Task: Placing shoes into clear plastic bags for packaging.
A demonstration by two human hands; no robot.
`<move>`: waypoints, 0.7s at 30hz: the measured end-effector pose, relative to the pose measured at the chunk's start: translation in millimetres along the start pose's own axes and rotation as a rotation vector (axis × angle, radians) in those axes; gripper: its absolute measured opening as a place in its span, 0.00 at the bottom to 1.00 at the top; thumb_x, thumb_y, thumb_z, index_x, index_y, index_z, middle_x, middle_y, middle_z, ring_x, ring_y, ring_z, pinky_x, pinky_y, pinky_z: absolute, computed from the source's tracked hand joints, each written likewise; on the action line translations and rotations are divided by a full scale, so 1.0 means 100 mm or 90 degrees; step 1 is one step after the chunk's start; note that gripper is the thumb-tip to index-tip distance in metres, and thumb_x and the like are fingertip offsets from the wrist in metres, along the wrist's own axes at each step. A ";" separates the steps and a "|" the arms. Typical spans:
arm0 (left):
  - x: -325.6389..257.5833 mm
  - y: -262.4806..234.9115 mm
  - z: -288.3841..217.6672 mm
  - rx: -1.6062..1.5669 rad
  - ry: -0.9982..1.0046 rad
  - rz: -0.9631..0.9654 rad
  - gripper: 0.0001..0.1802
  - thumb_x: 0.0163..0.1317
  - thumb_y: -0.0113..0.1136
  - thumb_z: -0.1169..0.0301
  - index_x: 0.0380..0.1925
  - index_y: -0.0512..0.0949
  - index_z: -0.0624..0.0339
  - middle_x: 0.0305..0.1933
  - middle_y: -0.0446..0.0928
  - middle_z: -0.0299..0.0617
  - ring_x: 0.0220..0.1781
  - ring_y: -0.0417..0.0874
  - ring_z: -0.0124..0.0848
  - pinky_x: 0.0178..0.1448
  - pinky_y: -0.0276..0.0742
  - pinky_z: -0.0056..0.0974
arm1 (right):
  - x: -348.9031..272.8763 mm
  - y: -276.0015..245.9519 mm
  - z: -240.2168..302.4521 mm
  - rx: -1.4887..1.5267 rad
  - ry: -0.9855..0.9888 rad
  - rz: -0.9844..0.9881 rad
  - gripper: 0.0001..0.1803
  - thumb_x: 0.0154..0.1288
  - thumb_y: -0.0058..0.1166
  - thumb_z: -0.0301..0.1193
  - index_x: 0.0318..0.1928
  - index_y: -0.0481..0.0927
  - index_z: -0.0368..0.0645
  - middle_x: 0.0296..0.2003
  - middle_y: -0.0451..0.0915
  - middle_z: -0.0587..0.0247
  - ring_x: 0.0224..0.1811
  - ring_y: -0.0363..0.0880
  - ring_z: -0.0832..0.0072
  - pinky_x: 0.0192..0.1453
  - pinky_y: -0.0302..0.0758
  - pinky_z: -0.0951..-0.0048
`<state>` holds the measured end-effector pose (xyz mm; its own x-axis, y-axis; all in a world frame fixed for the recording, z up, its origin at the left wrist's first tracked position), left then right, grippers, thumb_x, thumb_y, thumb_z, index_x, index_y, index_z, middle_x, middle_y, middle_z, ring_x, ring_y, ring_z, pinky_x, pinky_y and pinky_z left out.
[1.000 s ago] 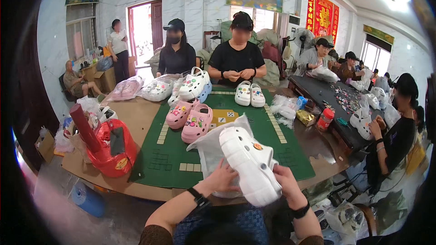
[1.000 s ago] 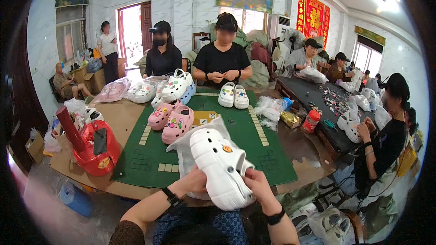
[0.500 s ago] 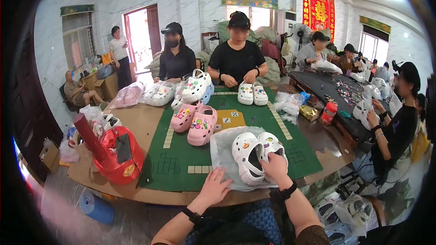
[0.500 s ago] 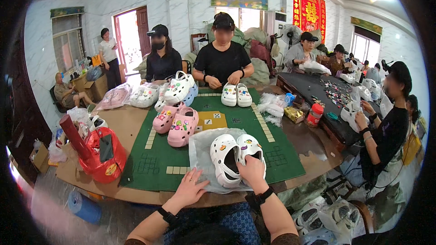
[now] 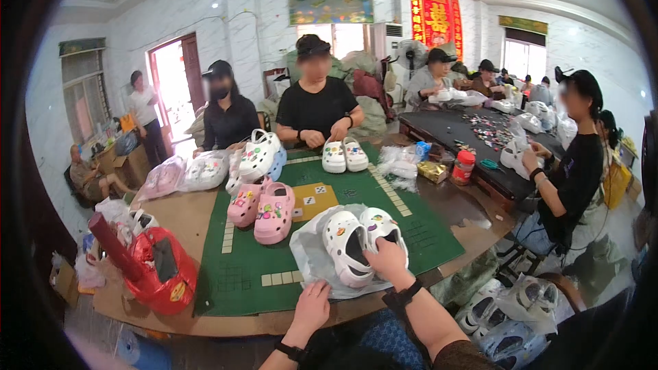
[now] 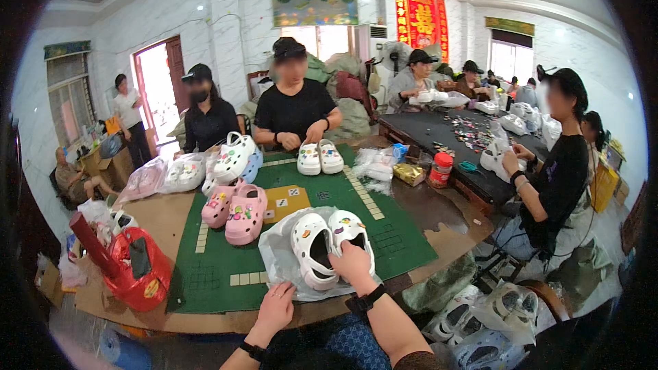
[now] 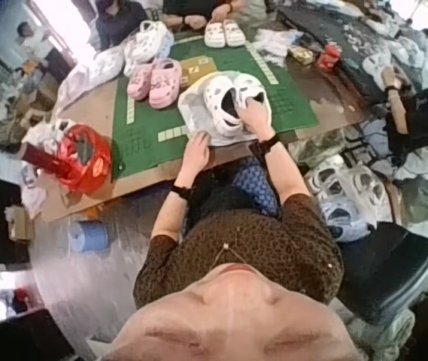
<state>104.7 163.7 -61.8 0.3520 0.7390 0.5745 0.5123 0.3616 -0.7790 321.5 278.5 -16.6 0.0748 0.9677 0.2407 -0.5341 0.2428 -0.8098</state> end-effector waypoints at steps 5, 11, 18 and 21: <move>0.01 -0.04 -0.03 -0.011 0.004 -0.038 0.18 0.53 0.60 0.76 0.46 0.79 0.65 0.53 0.77 0.50 0.56 0.77 0.50 0.62 0.74 0.49 | -0.04 -0.01 -0.04 0.052 -0.019 -0.037 0.22 0.56 0.61 0.49 0.35 0.80 0.40 0.31 0.84 0.44 0.39 0.84 0.46 0.45 0.79 0.48; -0.11 -0.08 0.06 -0.037 -0.025 -0.052 0.18 0.53 0.70 0.66 0.43 0.82 0.59 0.55 0.77 0.48 0.57 0.76 0.51 0.59 0.74 0.51 | -0.06 0.05 0.05 0.030 -0.042 -0.034 0.21 0.58 0.59 0.50 0.33 0.80 0.43 0.30 0.84 0.48 0.37 0.83 0.48 0.42 0.78 0.50; -0.09 -0.20 0.00 -0.065 -0.027 -0.085 0.09 0.50 0.73 0.67 0.31 0.85 0.54 0.43 0.77 0.44 0.49 0.76 0.48 0.54 0.73 0.49 | -0.17 -0.17 -0.08 0.104 -0.070 -0.023 0.22 0.57 0.62 0.51 0.31 0.78 0.43 0.27 0.82 0.50 0.33 0.82 0.49 0.38 0.77 0.52; -0.13 -0.25 0.00 -0.073 -0.017 -0.068 0.07 0.49 0.73 0.68 0.29 0.86 0.53 0.38 0.77 0.42 0.45 0.77 0.47 0.51 0.74 0.48 | -0.19 -0.24 -0.16 0.179 -0.091 0.018 0.23 0.56 0.63 0.51 0.28 0.77 0.41 0.25 0.79 0.52 0.29 0.79 0.53 0.35 0.74 0.56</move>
<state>87.3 145.1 -49.9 0.2703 0.7148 0.6450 0.6325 0.3732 -0.6787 346.4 255.8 -10.2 -0.0527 0.9497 0.3088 -0.7476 0.1676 -0.6427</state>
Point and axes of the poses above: each hand's wrist, its own x-axis towards the middle knuckle, its own y-axis out of the palm, z = x × y, the point moved 8 cm from there along x, towards the middle knuckle
